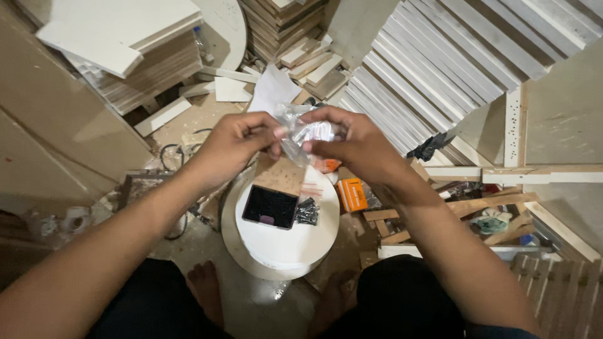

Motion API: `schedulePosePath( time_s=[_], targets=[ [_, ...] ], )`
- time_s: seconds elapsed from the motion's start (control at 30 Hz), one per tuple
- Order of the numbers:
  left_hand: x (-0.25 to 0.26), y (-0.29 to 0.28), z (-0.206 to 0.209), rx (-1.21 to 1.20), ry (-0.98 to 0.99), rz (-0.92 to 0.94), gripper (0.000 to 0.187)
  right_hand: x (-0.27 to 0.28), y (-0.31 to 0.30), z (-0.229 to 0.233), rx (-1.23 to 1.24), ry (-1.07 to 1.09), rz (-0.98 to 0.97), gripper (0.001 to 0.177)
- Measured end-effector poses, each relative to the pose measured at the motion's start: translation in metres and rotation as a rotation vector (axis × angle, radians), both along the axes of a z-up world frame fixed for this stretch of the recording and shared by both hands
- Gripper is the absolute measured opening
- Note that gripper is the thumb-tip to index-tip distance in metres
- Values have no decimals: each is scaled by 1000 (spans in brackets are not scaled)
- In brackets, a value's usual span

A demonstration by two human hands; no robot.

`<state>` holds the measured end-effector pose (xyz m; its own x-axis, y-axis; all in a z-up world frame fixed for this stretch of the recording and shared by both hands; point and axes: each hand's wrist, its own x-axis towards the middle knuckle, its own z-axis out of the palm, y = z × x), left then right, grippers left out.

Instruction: The person sits on the floor and sorts small black fasteners from a plastic bag into a black tray. They repeatedly pick up the fasteners with their hands and place them into the tray, which rests on a white bucket.

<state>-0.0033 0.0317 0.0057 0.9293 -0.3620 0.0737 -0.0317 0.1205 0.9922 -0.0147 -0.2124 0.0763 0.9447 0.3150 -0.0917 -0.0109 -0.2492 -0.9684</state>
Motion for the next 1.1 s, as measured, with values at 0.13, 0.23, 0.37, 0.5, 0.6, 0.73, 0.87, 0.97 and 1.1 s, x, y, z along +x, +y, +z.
schedulePosePath(
  time_s=[0.13, 0.23, 0.37, 0.5, 0.6, 0.73, 0.87, 0.97, 1.1],
  targets=[
    [2, 7, -8, 25, -9, 111, 18, 7, 1, -41, 259, 129, -136, 37],
    [-7, 7, -3, 58, -6, 110, 16, 14, -3, -72, 332, 83, -241, 30],
    [-13, 5, 2, 179, -27, 115, 15, 24, -12, -88, 218, -67, -230, 23],
    [-4, -2, -3, 275, -146, 241, 23, 22, -10, -85, 150, -169, -216, 27],
    [-3, -12, 0, 398, -445, 356, 20, 18, -2, -74, 17, -284, -171, 24],
    [-12, -31, 9, 397, -396, 231, 9, 23, 4, -92, -54, -307, -175, 24],
    [-4, -38, 2, 354, -274, 207, 8, 23, 4, -89, -194, -570, -130, 26],
    [3, -36, -11, 344, -240, 199, 7, 22, 2, -87, -238, -708, -84, 32],
    [12, -36, -24, 356, -207, 177, 5, 16, 7, -82, -263, -819, 6, 34]
  ],
)
